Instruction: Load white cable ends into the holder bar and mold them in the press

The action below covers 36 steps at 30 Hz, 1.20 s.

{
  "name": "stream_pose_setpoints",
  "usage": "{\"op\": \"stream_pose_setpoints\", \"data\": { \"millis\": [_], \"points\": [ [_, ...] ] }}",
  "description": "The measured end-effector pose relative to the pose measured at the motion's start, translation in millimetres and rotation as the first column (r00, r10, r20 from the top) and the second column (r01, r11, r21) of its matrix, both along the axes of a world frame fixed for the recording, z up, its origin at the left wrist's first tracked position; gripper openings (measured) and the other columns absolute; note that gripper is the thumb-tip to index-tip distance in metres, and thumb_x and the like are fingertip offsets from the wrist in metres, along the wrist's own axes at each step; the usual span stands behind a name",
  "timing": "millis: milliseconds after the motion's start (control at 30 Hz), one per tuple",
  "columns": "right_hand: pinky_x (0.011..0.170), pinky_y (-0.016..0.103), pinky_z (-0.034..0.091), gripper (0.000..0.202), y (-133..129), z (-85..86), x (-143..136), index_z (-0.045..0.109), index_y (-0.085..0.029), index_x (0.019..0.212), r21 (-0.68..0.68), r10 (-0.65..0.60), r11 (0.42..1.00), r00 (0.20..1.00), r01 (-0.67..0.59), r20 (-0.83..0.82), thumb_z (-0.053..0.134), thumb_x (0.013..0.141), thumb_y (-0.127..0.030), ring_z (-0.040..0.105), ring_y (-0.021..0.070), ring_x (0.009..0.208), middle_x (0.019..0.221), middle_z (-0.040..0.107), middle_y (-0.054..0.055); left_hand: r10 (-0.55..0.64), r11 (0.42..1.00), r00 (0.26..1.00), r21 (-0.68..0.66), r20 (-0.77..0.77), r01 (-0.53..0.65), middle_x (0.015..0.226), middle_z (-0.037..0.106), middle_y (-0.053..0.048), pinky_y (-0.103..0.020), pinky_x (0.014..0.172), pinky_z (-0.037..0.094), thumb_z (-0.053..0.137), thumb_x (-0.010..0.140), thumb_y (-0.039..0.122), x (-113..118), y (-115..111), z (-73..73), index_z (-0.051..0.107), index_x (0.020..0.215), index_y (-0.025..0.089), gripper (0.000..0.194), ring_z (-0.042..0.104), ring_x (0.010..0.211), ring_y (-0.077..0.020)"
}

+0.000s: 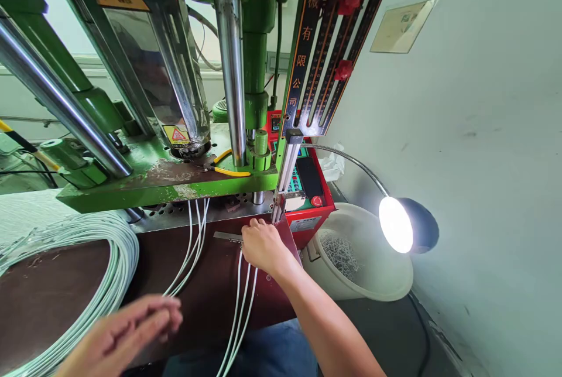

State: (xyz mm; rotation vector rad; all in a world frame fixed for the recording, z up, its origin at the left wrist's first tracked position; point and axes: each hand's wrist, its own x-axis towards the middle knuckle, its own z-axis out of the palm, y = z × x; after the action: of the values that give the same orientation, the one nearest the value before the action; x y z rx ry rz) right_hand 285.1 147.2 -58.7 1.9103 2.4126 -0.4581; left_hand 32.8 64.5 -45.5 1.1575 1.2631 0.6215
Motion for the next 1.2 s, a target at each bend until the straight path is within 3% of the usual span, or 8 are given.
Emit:
{"op": "stream_pose_setpoints", "data": {
  "millis": [67, 133, 267, 367, 633, 867, 1033, 1200],
  "points": [
    [0.086, 0.037, 0.048, 0.025, 14.5, 1.4, -2.3, 0.067, -0.015, 0.105, -0.001, -0.012, 1.000, 1.000, 0.012, -0.016, 0.052, 0.088, -0.024, 0.062, 0.0294, 0.106, 0.110, 0.067, 0.016, 0.270, 0.959, 0.961, 0.067, 0.056, -0.274, 0.086, 0.074, -0.005, -0.022, 0.076, 0.053, 0.078, 0.071, 0.025, 5.5, 40.0, 7.8, 0.074, 0.091, 0.019, 0.021, 0.067, 0.084, -0.0201],
    [0.087, 0.037, 0.048, 0.028, 30.9, -0.3, -5.7, 0.067, -0.017, 0.108, 0.002, -0.046, 0.999, 0.998, 0.046, -0.042, 0.050, 0.091, -0.029, 0.063, 0.0285, 0.107, 0.111, 0.068, 0.014, 0.556, 0.813, 0.788, 0.022, 0.263, -0.581, 0.084, 0.073, -0.003, -0.018, 0.072, 0.053, 0.075, 0.071, 0.010, 17.9, 86.1, 1.9, 0.071, 0.082, 0.017, 0.014, 0.067, 0.082, -0.0156],
    [0.087, 0.034, 0.047, 0.032, 52.8, -14.1, -7.1, 0.063, -0.017, 0.117, 0.003, -0.159, 0.987, 0.983, 0.159, -0.088, 0.046, 0.095, -0.032, 0.062, 0.0261, 0.109, 0.116, 0.068, 0.012, 0.559, 0.824, 0.753, -0.132, 0.347, -0.551, 0.065, 0.066, 0.000, -0.019, 0.055, 0.052, 0.057, 0.081, 0.003, 48.0, 162.6, -27.7, 0.061, 0.073, 0.015, 0.015, 0.062, 0.055, -0.0110],
    [0.087, 0.032, 0.047, 0.031, 54.7, -25.3, -2.7, 0.061, -0.019, 0.119, 0.002, -0.207, 0.978, 0.970, 0.209, -0.124, 0.045, 0.096, -0.032, 0.063, 0.0235, 0.109, 0.118, 0.068, 0.009, 0.475, 0.879, 0.780, -0.255, 0.408, -0.402, 0.061, 0.064, -0.003, -0.023, 0.045, 0.049, 0.047, 0.086, 0.005, 62.3, 189.3, -41.9, 0.061, 0.079, 0.012, 0.017, 0.058, 0.046, -0.0124],
    [0.085, 0.029, 0.046, 0.029, 54.0, -31.1, 1.1, 0.059, -0.021, 0.118, 0.000, -0.235, 0.970, 0.946, 0.242, -0.224, 0.050, 0.095, -0.035, 0.064, 0.0217, 0.108, 0.117, 0.069, 0.006, 0.319, 0.943, 0.729, -0.278, 0.606, -0.181, 0.054, 0.049, 0.004, -0.011, 0.032, 0.023, 0.044, 0.083, 0.000, 66.3, 191.9, -47.7, 0.047, 0.068, 0.015, 0.021, 0.027, 0.032, -0.0008],
    [0.085, 0.029, 0.046, 0.028, 55.6, -32.7, 1.4, 0.060, -0.021, 0.118, -0.015, -0.253, 0.966, 0.935, 0.257, -0.250, 0.050, 0.095, -0.035, 0.064, 0.0220, 0.107, 0.115, 0.070, 0.007, 0.287, 0.952, 0.710, -0.274, 0.643, -0.136, 0.051, 0.035, 0.008, -0.013, 0.033, 0.025, 0.047, 0.084, 0.003, 62.9, 192.1, -55.5, 0.039, 0.062, 0.018, 0.028, 0.026, 0.033, -0.0021],
    [0.086, 0.029, 0.046, 0.029, 55.0, -33.0, -0.3, 0.059, -0.021, 0.119, -0.009, -0.258, 0.965, 0.935, 0.264, -0.244, 0.050, 0.095, -0.035, 0.064, 0.0220, 0.109, 0.115, 0.070, 0.006, 0.290, 0.950, 0.707, -0.283, 0.645, -0.132, 0.056, 0.047, 0.004, -0.014, 0.033, 0.027, 0.046, 0.081, 0.001, 62.1, 193.9, -56.5, 0.046, 0.068, 0.017, 0.021, 0.037, 0.038, -0.0048],
    [0.085, 0.030, 0.047, 0.029, 54.9, -32.3, -0.8, 0.060, -0.021, 0.118, -0.005, -0.262, 0.963, 0.936, 0.268, -0.233, 0.051, 0.094, -0.036, 0.065, 0.0223, 0.106, 0.112, 0.071, 0.006, 0.299, 0.945, 0.701, -0.301, 0.647, -0.126, 0.051, 0.035, 0.008, -0.013, 0.032, 0.023, 0.050, 0.081, 0.002, 62.3, 193.0, -55.8, 0.038, 0.060, 0.018, 0.029, 0.025, 0.034, -0.0021]
  ]
}}
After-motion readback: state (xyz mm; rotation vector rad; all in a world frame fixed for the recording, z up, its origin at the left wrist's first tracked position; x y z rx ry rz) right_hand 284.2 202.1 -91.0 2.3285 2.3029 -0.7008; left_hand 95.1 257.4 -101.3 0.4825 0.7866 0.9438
